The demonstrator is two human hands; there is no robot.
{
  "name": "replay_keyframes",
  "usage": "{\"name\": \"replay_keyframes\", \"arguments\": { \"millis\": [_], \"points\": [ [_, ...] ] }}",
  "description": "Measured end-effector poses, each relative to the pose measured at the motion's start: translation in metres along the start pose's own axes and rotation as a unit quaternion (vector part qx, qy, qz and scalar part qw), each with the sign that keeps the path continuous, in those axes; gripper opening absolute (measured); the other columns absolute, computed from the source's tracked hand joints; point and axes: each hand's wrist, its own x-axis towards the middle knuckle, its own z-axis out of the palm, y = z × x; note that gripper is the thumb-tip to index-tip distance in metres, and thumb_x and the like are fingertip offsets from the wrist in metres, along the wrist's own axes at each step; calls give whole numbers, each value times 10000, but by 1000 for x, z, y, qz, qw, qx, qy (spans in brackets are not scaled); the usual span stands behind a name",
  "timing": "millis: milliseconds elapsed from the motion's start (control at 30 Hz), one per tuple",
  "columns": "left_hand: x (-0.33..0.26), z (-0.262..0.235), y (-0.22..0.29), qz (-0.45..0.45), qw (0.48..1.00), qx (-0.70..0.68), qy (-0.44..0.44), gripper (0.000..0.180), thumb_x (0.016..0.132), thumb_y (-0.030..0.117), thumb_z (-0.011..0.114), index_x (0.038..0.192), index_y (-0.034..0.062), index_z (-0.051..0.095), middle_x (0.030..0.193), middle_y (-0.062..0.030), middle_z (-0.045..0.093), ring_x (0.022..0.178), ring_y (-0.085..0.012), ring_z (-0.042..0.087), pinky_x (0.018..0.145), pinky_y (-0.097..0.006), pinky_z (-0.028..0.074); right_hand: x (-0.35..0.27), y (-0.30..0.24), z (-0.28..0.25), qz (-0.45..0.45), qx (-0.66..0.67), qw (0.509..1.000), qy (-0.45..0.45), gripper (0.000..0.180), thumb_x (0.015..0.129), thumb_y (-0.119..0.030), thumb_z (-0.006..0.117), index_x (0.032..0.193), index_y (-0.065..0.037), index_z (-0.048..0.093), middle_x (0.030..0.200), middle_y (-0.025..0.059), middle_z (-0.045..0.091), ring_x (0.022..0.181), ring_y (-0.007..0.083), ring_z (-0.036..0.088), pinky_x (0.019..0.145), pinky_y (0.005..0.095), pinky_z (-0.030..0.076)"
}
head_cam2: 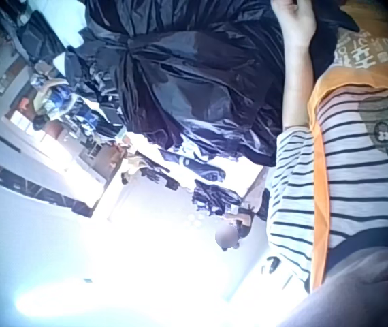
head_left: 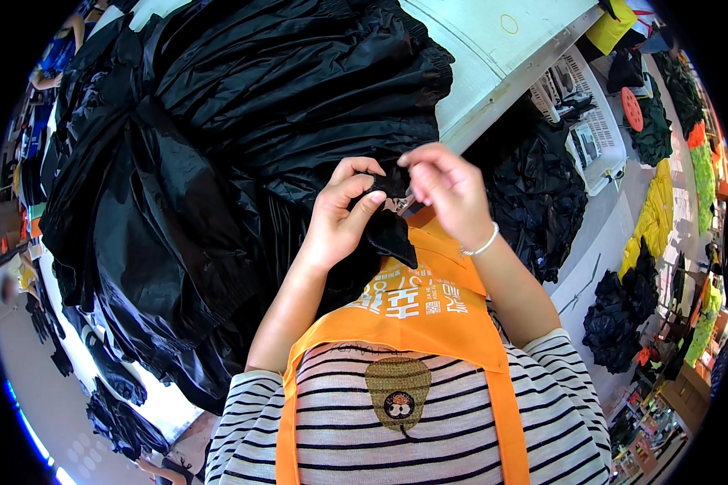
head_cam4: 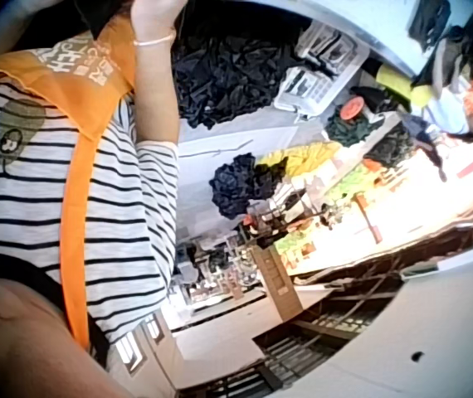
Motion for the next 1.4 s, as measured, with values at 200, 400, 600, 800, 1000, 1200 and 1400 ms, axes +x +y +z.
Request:
{"name": "replay_keyframes", "arguments": {
  "millis": [200, 400, 600, 800, 1000, 1200, 1400],
  "points": [
    [-1, 2, -1, -8, 1000, -6, 13, 54, 866, 16, 584, 882, -16, 624, 1075, -84, 531, 950, -170, 536, 842, -259, 423, 11, -1, -42, 195, -20, 966, 169, 411, 894, -342, 631, 1094, 13, 575, 767, -26, 527, 600, 29, 438, 517, 173, 359],
    [1, 8, 0, -9, 1000, 16, 6, 67, 864, 13, 584, 912, -23, 613, 1098, -87, 522, 939, -168, 536, 823, -258, 429, -3, -11, 7, -30, -142, 989, 5, 116, 797, -24, 699, 889, 9, 635, 813, 30, 577, 673, 61, 581, 577, 184, 432],
    [-2, 5, 1, -36, 999, 5, 30, 74, 872, 23, 579, 908, -27, 619, 1085, -80, 532, 933, -152, 538, 801, -246, 436, -2, 0, 12, -52, -146, 986, 61, 65, 857, -28, 631, 835, 6, 580, 813, 39, 589, 665, 82, 571, 615, 208, 456],
    [0, 4, -2, -43, 996, -50, 57, 101, 893, 43, 558, 917, -25, 629, 1060, -66, 544, 949, -146, 533, 810, -246, 437, -10, -10, -8, 19, -186, 982, 14, 244, 879, -159, 650, 1023, -8, 523, 918, 60, 559, 805, 94, 533, 689, 227, 450],
    [2, 8, 6, -23, 998, 17, 50, 76, 863, 14, 581, 904, -33, 626, 1112, -100, 531, 935, -163, 534, 824, -262, 436, -10, -20, 4, 15, -143, 990, -9, 309, 826, -148, 713, 1016, 14, 529, 915, 71, 575, 797, 100, 542, 684, 224, 458],
    [2, 18, 18, 106, 988, 92, -70, 286, 763, 37, 520, 989, -126, 584, 1467, -327, 200, 980, -324, 558, 930, -385, 433, -7, -29, 5, 63, -223, 971, 52, 274, 774, -174, 755, 858, 57, 634, 682, 32, 630, 581, 36, 538, 542, 193, 450],
    [3, 31, 20, 104, 967, 218, 76, 375, 749, 33, 661, 1119, 19, 606, 1408, -197, 338, 1101, -309, 524, 964, -404, 411, -17, -30, -16, 309, 41, 950, 34, 132, 931, -159, 548, 862, -51, 579, 523, -52, 408, 429, 22, 359, 406, 191, 297]
  ]
}}
